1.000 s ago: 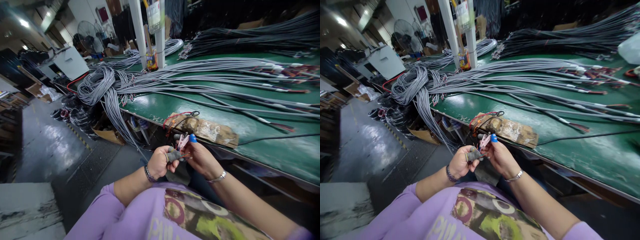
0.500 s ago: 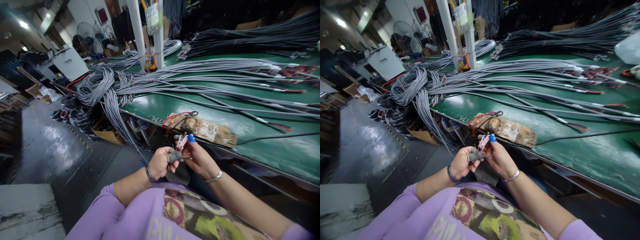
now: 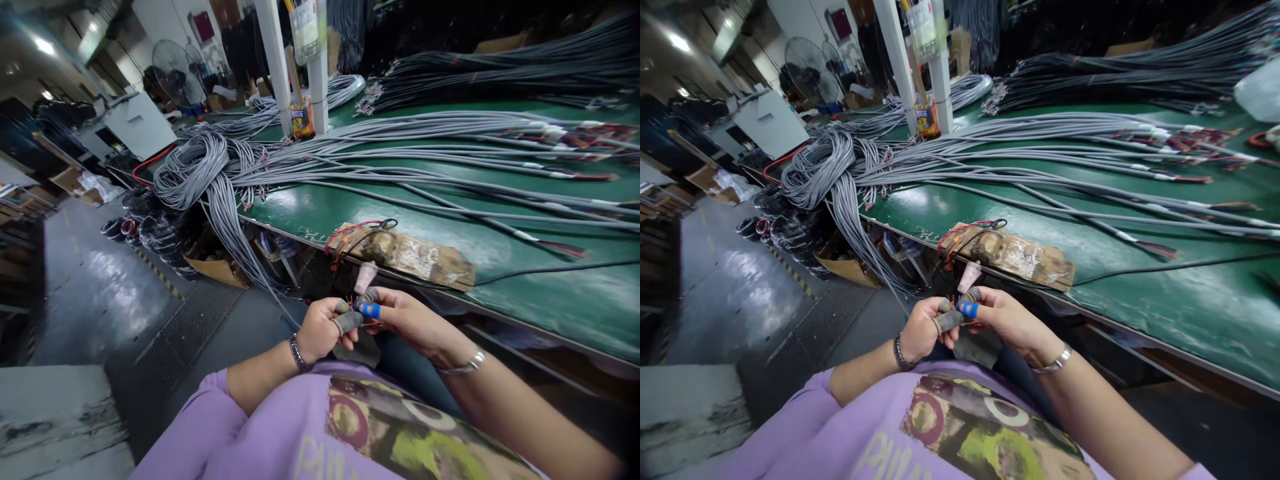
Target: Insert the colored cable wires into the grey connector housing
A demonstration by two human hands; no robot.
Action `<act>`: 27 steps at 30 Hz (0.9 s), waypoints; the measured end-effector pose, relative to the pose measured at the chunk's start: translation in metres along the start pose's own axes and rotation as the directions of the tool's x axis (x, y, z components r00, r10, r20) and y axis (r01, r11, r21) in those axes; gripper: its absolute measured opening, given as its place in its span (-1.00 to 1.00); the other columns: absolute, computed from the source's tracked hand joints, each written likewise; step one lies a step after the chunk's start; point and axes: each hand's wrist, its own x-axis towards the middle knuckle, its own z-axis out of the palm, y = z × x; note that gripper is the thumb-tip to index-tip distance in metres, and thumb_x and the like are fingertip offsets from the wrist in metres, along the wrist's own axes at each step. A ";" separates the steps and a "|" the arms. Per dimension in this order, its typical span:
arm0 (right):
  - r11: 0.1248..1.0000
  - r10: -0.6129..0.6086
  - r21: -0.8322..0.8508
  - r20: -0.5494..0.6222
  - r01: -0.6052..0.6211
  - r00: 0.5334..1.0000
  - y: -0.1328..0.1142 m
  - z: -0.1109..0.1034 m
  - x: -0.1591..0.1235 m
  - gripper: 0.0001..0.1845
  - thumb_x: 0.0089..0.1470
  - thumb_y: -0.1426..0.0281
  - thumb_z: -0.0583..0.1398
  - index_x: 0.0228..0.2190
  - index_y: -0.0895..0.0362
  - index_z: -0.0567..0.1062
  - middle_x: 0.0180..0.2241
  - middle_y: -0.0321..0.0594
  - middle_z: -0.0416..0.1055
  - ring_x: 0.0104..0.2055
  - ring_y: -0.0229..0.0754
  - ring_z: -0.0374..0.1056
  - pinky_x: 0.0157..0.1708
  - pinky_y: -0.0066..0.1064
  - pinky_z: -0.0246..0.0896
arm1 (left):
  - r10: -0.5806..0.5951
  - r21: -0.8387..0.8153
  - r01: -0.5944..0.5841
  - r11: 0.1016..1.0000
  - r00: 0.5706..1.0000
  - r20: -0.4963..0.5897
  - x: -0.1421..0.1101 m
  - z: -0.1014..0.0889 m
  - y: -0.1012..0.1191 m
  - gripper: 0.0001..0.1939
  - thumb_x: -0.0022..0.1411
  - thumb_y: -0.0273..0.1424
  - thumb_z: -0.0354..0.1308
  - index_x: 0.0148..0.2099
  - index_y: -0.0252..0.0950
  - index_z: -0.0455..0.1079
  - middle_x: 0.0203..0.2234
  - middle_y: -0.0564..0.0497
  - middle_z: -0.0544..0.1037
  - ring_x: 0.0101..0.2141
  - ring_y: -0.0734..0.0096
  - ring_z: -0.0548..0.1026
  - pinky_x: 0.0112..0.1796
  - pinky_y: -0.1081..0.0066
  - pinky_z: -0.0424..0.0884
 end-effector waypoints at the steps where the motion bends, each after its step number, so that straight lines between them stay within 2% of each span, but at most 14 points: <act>1: 1.000 -0.022 -0.015 -0.018 0.021 1.000 0.000 0.001 0.000 -0.56 -0.36 0.17 0.48 -0.49 0.17 0.49 -0.51 -0.30 0.41 -0.50 -0.31 0.26 -0.48 -0.45 0.19 | 0.003 -0.005 -0.003 1.000 1.000 -0.003 0.000 0.000 -0.001 -0.54 -0.06 -0.04 0.31 -0.51 -0.33 0.27 -0.69 0.07 0.43 -0.74 0.57 0.35 -0.72 0.58 0.14; 6: 0.996 -0.086 -0.041 -0.103 0.082 0.991 0.003 0.007 -0.002 -0.55 -0.37 0.12 0.47 -0.51 0.16 0.50 -0.52 -0.30 0.40 -0.49 -0.31 0.23 -0.48 -0.45 0.18 | 0.018 -0.054 -0.021 0.998 0.998 -0.058 0.001 -0.001 -0.005 -0.56 -0.02 -0.04 0.29 -0.47 -0.33 0.29 -0.68 0.08 0.44 -0.74 0.58 0.34 -0.71 0.58 0.16; 10: 0.996 -0.091 0.006 -0.122 0.093 0.988 0.009 0.009 -0.002 -0.58 -0.35 0.14 0.47 -0.53 0.16 0.50 -0.55 -0.32 0.39 -0.54 -0.33 0.20 -0.52 -0.45 0.16 | 0.023 -0.071 -0.030 0.997 0.996 -0.090 0.002 0.000 -0.007 -0.55 -0.02 -0.03 0.28 -0.48 -0.33 0.28 -0.68 0.08 0.44 -0.74 0.59 0.34 -0.71 0.59 0.16; 15: 0.977 -0.087 0.185 -0.105 0.105 0.991 0.017 -0.002 0.004 -0.67 -0.27 0.21 0.45 -0.53 0.14 0.50 -0.60 -0.34 0.37 -0.57 -0.33 0.20 -0.50 -0.43 0.24 | 0.017 -0.131 -0.031 0.991 0.994 -0.112 0.001 0.002 -0.001 -0.56 -0.07 -0.06 0.31 -0.50 -0.33 0.28 -0.72 0.10 0.41 -0.77 0.61 0.30 -0.73 0.59 0.13; 17: 0.950 -0.078 0.294 -0.102 0.105 0.992 0.018 -0.009 0.010 -0.68 -0.18 0.15 0.41 -0.52 0.12 0.51 -0.60 -0.33 0.36 -0.57 -0.31 0.23 -0.47 -0.41 0.29 | 0.008 -0.169 -0.026 0.985 0.994 -0.106 0.001 0.002 0.003 -0.57 -0.10 -0.08 0.32 -0.49 -0.33 0.29 -0.72 0.10 0.41 -0.78 0.61 0.29 -0.75 0.59 0.10; 20: 0.916 -0.055 0.392 -0.078 0.082 0.995 0.014 -0.014 0.019 -0.58 -0.10 -0.02 0.30 -0.46 0.10 0.53 -0.52 -0.24 0.44 -0.52 -0.25 0.31 -0.47 -0.38 0.33 | -0.016 -0.229 -0.002 0.974 0.997 -0.078 0.002 0.005 0.010 -0.56 -0.15 -0.09 0.35 -0.49 -0.33 0.29 -0.74 0.11 0.40 -0.80 0.60 0.27 -0.76 0.58 0.10; 24: 0.922 -0.101 0.363 -0.109 0.135 0.989 0.006 -0.006 0.027 -0.56 -0.11 -0.03 0.31 -0.46 0.11 0.53 -0.53 -0.26 0.42 -0.53 -0.26 0.29 -0.50 -0.42 0.28 | -0.029 -0.258 0.019 0.966 0.999 -0.035 0.004 0.010 0.015 -0.55 -0.19 -0.08 0.36 -0.50 -0.32 0.28 -0.75 0.10 0.39 -0.81 0.60 0.26 -0.77 0.58 0.07; 27: 0.919 -0.137 0.348 -0.153 0.183 0.979 0.005 0.001 0.027 -0.57 -0.18 0.01 0.37 -0.52 0.13 0.52 -0.58 -0.29 0.37 -0.56 -0.30 0.23 -0.55 -0.46 0.21 | -0.037 -0.270 0.021 0.963 0.998 -0.055 0.007 0.012 0.016 -0.55 -0.19 -0.09 0.36 -0.50 -0.32 0.27 -0.75 0.10 0.39 -0.80 0.60 0.26 -0.77 0.58 0.06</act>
